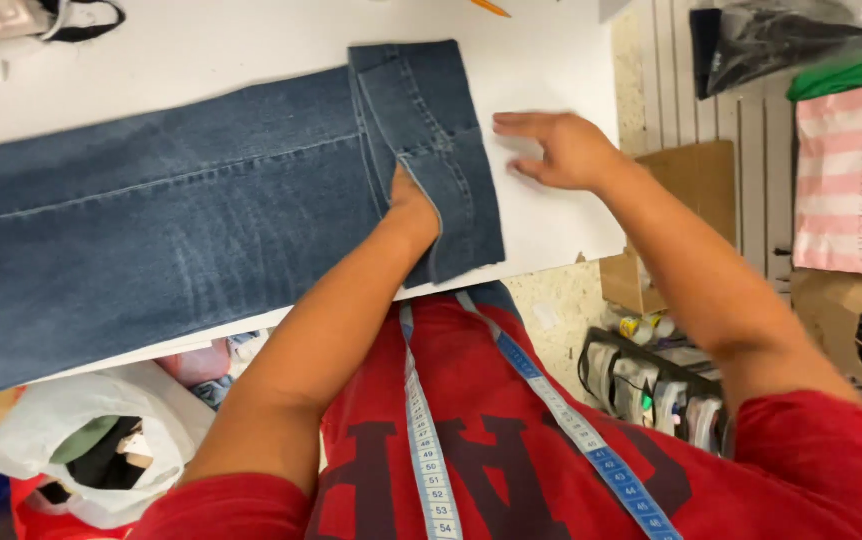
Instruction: Measuring denim jeans with a flexible tape measure and marking lines with tailor's chalk on a workbench.
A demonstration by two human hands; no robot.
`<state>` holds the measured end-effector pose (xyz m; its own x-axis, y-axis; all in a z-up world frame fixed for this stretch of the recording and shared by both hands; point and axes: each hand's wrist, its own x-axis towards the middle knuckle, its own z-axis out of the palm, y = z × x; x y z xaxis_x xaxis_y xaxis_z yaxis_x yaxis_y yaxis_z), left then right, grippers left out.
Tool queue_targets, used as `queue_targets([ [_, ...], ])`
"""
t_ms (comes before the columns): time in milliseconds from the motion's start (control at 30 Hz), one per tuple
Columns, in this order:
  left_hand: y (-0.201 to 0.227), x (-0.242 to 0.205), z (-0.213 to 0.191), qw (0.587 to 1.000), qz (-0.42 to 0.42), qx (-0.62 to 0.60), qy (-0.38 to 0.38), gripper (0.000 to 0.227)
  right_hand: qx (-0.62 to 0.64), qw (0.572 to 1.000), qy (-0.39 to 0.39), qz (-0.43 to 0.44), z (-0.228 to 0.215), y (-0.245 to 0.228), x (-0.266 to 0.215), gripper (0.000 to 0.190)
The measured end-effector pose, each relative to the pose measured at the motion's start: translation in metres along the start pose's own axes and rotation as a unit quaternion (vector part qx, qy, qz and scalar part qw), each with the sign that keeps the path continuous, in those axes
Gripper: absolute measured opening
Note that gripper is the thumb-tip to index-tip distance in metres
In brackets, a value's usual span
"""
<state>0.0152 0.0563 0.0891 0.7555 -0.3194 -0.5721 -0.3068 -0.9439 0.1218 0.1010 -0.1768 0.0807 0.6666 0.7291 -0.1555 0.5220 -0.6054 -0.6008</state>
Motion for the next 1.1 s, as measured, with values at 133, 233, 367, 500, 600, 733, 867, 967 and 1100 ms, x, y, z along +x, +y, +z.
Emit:
queue_targets([
  [133,-0.017,0.018,0.008,0.998,-0.018,-0.031,0.052,0.084,-0.198,0.973,0.007,-0.114,0.039,0.02,-0.003,0.059],
  [233,-0.021,0.033,0.022,0.996,-0.017,-0.046,0.081,0.082,-0.297,0.94,0.04,-0.164,0.041,0.03,0.003,0.068],
  [367,-0.023,0.045,0.045,0.991,-0.009,-0.067,0.119,0.079,-0.294,0.935,0.032,-0.196,0.048,0.043,0.006,0.066],
  [500,-0.026,0.05,0.064,0.981,-0.009,-0.09,0.17,0.076,-0.26,0.946,0.049,-0.189,0.057,0.054,0.012,0.06],
  [600,-0.032,0.049,0.076,0.971,-0.016,-0.108,0.213,0.075,-0.23,0.963,0.018,-0.142,0.052,0.049,0.022,0.057],
  [733,-0.039,0.033,0.088,0.957,-0.021,-0.12,0.262,0.072,-0.311,0.938,-0.153,0.009,0.018,-0.047,0.047,0.045],
  [867,-0.073,-0.003,0.073,0.933,-0.089,-0.221,0.269,0.081,-0.374,0.897,-0.231,0.052,0.041,-0.052,0.069,0.086],
  [967,-0.05,-0.035,0.033,0.857,-0.11,-0.368,0.343,0.082,-0.409,0.862,-0.285,0.088,0.049,-0.066,0.079,0.117],
  [1100,-0.003,-0.007,0.056,0.895,0.04,-0.282,0.343,0.067,-0.368,0.903,-0.211,0.069,0.058,-0.062,0.078,0.066],
])
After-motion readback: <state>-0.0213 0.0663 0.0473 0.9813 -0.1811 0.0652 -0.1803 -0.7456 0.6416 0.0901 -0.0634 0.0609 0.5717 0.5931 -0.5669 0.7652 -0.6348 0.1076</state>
